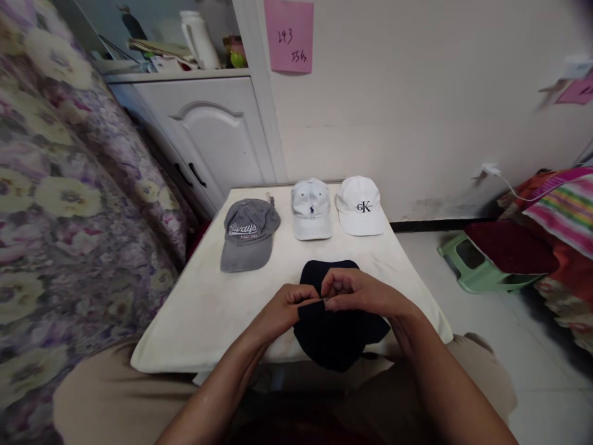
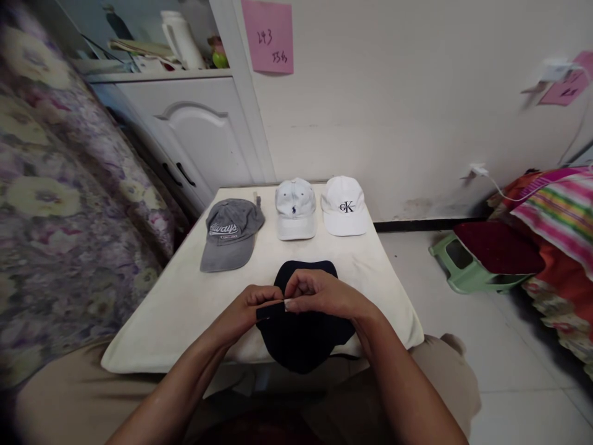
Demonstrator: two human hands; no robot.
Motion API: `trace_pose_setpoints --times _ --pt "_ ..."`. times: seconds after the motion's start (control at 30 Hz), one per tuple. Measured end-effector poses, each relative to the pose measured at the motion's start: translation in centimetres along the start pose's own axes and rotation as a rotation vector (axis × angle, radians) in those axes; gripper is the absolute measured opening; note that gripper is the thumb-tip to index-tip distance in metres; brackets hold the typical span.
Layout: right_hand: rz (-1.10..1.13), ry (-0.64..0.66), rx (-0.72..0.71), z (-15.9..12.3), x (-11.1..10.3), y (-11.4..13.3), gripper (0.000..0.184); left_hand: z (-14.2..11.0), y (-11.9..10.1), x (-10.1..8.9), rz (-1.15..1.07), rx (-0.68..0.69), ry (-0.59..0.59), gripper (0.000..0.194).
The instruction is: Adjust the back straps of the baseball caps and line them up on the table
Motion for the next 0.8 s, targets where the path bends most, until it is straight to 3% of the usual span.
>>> trace_pose_setpoints --times 0.33,0.57,0.8 --pt "-0.028 -0.05 0.054 0.35 0.05 -0.34 0.022 -0.11 0.22 -0.3 -0.053 0.017 0.061 0.043" --pt "-0.042 -0.036 0.078 0.11 0.09 -0.1 0.022 -0.42 0.23 -0.67 -0.044 -0.003 -0.054 0.051" --pt "-0.066 -0.036 0.086 0.24 -0.01 -0.38 0.022 -0.47 0.15 -0.47 -0.005 -0.006 -0.071 0.052"
Point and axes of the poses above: each hand's wrist, its own z-axis towards the middle knuckle, its own x-axis out of the palm, y = z × x, the point moved 2 cm from there along z, towards the middle knuckle, and after that the axes turned 2 degrees about -x, right-handed, at the moved point
